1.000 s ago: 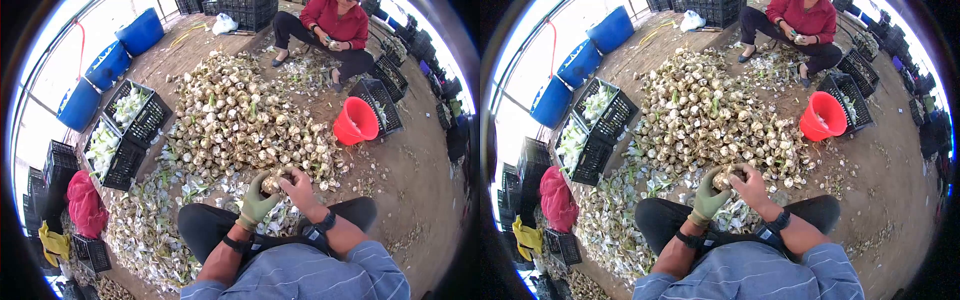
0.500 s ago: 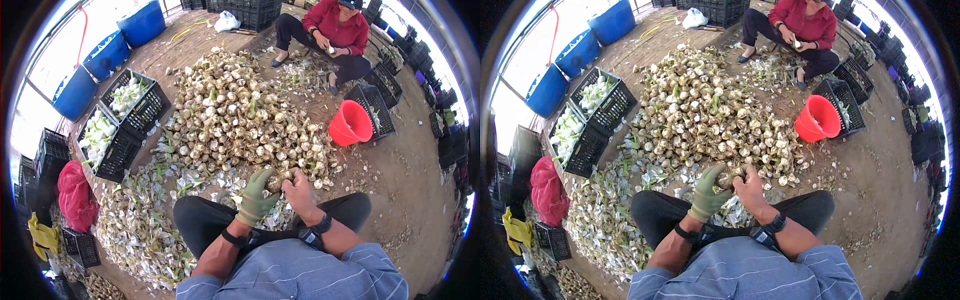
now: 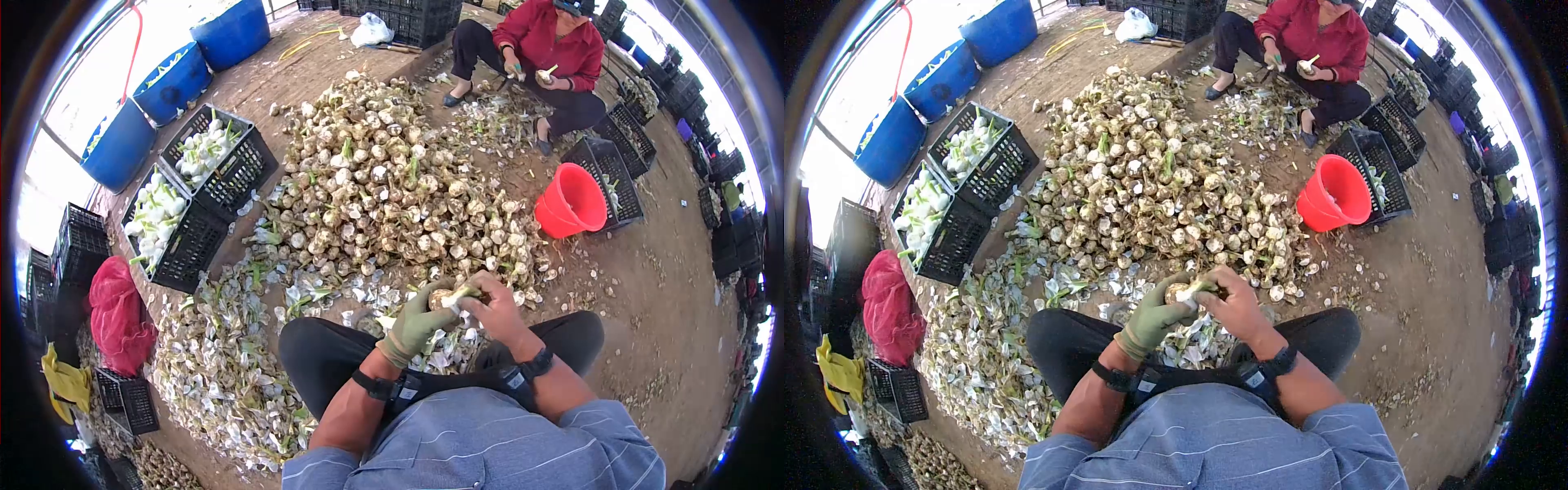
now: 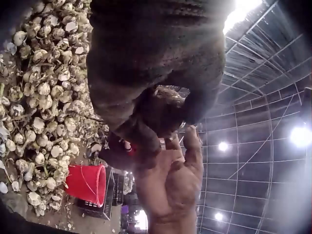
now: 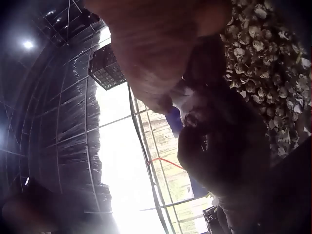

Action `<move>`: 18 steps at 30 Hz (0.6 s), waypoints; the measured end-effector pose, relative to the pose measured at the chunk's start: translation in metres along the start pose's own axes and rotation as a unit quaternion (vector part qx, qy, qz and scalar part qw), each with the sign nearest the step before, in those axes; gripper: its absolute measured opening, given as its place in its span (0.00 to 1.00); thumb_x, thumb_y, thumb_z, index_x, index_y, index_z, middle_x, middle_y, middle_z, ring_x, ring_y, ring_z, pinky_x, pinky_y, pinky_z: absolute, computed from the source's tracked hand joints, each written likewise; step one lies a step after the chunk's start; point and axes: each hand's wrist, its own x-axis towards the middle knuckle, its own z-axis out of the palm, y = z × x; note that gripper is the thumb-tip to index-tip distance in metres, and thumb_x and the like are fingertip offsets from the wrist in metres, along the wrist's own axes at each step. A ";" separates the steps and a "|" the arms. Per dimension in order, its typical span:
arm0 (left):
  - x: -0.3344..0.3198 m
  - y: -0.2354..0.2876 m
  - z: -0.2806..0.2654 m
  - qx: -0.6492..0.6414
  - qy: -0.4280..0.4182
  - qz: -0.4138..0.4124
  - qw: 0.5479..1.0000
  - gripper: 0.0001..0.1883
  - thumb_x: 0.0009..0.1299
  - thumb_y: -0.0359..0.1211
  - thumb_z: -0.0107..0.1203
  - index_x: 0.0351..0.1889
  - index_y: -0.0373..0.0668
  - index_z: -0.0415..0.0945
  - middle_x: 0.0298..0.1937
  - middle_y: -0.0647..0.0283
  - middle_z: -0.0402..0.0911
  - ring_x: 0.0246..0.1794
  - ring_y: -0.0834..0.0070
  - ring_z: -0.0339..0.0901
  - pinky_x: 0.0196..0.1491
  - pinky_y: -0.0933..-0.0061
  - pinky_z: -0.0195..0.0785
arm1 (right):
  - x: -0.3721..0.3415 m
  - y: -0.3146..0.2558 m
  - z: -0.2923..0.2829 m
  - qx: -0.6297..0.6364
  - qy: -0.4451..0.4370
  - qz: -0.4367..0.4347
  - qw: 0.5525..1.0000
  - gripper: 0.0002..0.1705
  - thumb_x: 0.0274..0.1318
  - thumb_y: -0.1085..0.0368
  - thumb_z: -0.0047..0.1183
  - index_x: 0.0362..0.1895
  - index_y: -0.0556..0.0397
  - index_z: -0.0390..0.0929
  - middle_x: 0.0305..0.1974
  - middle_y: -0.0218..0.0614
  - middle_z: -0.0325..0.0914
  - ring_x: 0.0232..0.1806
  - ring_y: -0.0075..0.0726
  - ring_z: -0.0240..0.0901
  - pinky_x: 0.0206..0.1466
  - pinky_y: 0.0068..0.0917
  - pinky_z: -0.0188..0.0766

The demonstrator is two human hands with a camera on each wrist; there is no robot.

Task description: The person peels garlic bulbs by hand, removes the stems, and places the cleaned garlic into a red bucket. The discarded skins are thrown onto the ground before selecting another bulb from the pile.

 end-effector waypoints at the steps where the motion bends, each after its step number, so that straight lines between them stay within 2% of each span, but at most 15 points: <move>1: 0.001 -0.002 -0.003 0.005 0.001 0.010 1.000 0.33 0.65 0.35 0.59 0.67 0.31 0.64 0.39 0.60 0.82 0.32 0.78 0.78 0.37 0.78 0.72 | 0.001 0.004 -0.003 -0.084 -0.017 -0.055 0.995 0.11 0.57 0.65 0.64 0.39 0.58 0.79 0.33 0.34 0.75 0.37 0.31 0.72 0.42 0.28 0.70; 4: 0.003 0.004 -0.003 -0.065 0.074 0.015 0.995 0.31 0.66 0.34 0.58 0.66 0.32 0.66 0.38 0.61 0.81 0.29 0.81 0.75 0.33 0.82 0.69 | 0.001 -0.001 0.006 -0.077 0.015 -0.128 0.989 0.11 0.57 0.64 0.64 0.38 0.59 0.80 0.33 0.39 0.74 0.36 0.39 0.73 0.43 0.30 0.69; 5: 0.001 0.005 0.000 -0.089 0.075 0.019 0.993 0.29 0.66 0.36 0.56 0.64 0.32 0.68 0.38 0.61 0.81 0.30 0.81 0.77 0.32 0.83 0.69 | 0.001 -0.004 0.005 -0.074 0.012 -0.124 0.989 0.11 0.57 0.64 0.63 0.37 0.59 0.79 0.33 0.39 0.74 0.36 0.38 0.73 0.43 0.30 0.69; 8: 0.000 0.001 -0.007 -0.061 0.006 -0.007 0.998 0.28 0.66 0.37 0.52 0.62 0.32 0.70 0.40 0.60 0.82 0.32 0.79 0.79 0.33 0.82 0.71 | 0.006 -0.010 0.000 -0.075 0.017 -0.102 0.992 0.09 0.58 0.65 0.62 0.37 0.58 0.79 0.33 0.38 0.74 0.36 0.37 0.72 0.42 0.29 0.69; 9: -0.004 0.004 -0.001 -0.061 -0.008 0.005 0.998 0.28 0.66 0.38 0.51 0.62 0.31 0.70 0.42 0.58 0.83 0.36 0.78 0.81 0.36 0.80 0.74 | 0.009 -0.007 -0.006 -0.083 0.029 -0.087 0.992 0.09 0.58 0.66 0.62 0.37 0.58 0.79 0.33 0.38 0.75 0.35 0.36 0.72 0.42 0.29 0.69; 12: -0.004 -0.003 -0.011 -0.061 -0.069 0.013 0.996 0.29 0.65 0.36 0.50 0.64 0.31 0.69 0.44 0.57 0.83 0.39 0.76 0.81 0.39 0.78 0.75 | 0.012 -0.003 -0.021 -0.069 0.075 -0.062 0.993 0.07 0.60 0.68 0.60 0.38 0.59 0.79 0.33 0.35 0.74 0.36 0.30 0.71 0.43 0.27 0.68; 13: 0.000 -0.007 -0.014 0.012 -0.082 0.035 0.996 0.31 0.63 0.33 0.49 0.65 0.29 0.67 0.48 0.57 0.82 0.39 0.75 0.81 0.41 0.78 0.75 | 0.011 0.002 -0.023 -0.062 0.086 -0.060 0.993 0.07 0.61 0.68 0.59 0.38 0.59 0.79 0.33 0.34 0.74 0.37 0.29 0.71 0.43 0.26 0.68; 14: 0.000 -0.011 -0.015 -0.030 -0.075 0.014 0.997 0.31 0.63 0.33 0.49 0.65 0.29 0.67 0.48 0.57 0.82 0.39 0.75 0.81 0.41 0.78 0.75 | 0.010 0.007 -0.026 -0.054 0.097 -0.059 0.992 0.07 0.62 0.67 0.58 0.38 0.59 0.78 0.33 0.33 0.74 0.37 0.27 0.70 0.43 0.26 0.68; 15: -0.003 -0.002 -0.008 -0.071 -0.068 -0.007 0.995 0.31 0.63 0.32 0.49 0.65 0.29 0.67 0.48 0.58 0.82 0.39 0.75 0.81 0.41 0.78 0.75 | 0.008 0.012 -0.028 -0.041 0.106 -0.005 0.993 0.09 0.65 0.64 0.56 0.41 0.59 0.79 0.34 0.32 0.76 0.37 0.25 0.70 0.44 0.25 0.67; 16: -0.003 0.004 -0.003 -0.113 -0.061 -0.027 0.991 0.31 0.63 0.31 0.49 0.65 0.28 0.67 0.48 0.58 0.82 0.39 0.75 0.81 0.41 0.78 0.75 | 0.007 0.016 -0.031 0.014 0.156 0.034 0.987 0.10 0.65 0.64 0.56 0.43 0.59 0.79 0.35 0.33 0.77 0.38 0.24 0.70 0.44 0.25 0.68; 17: -0.002 0.005 -0.003 -0.144 -0.055 -0.021 0.988 0.31 0.63 0.31 0.50 0.65 0.29 0.67 0.47 0.58 0.82 0.38 0.76 0.80 0.40 0.79 0.74 | 0.007 0.019 -0.033 0.069 0.204 0.073 0.974 0.10 0.66 0.64 0.55 0.44 0.58 0.79 0.35 0.33 0.78 0.38 0.24 0.70 0.44 0.25 0.68; 18: -0.001 0.005 -0.002 -0.175 -0.050 -0.016 0.983 0.30 0.63 0.31 0.50 0.66 0.29 0.67 0.46 0.58 0.82 0.38 0.77 0.80 0.39 0.79 0.74 | 0.005 0.020 -0.038 0.086 0.210 0.109 0.968 0.12 0.65 0.63 0.56 0.48 0.57 0.79 0.37 0.35 0.79 0.38 0.26 0.72 0.44 0.26 0.70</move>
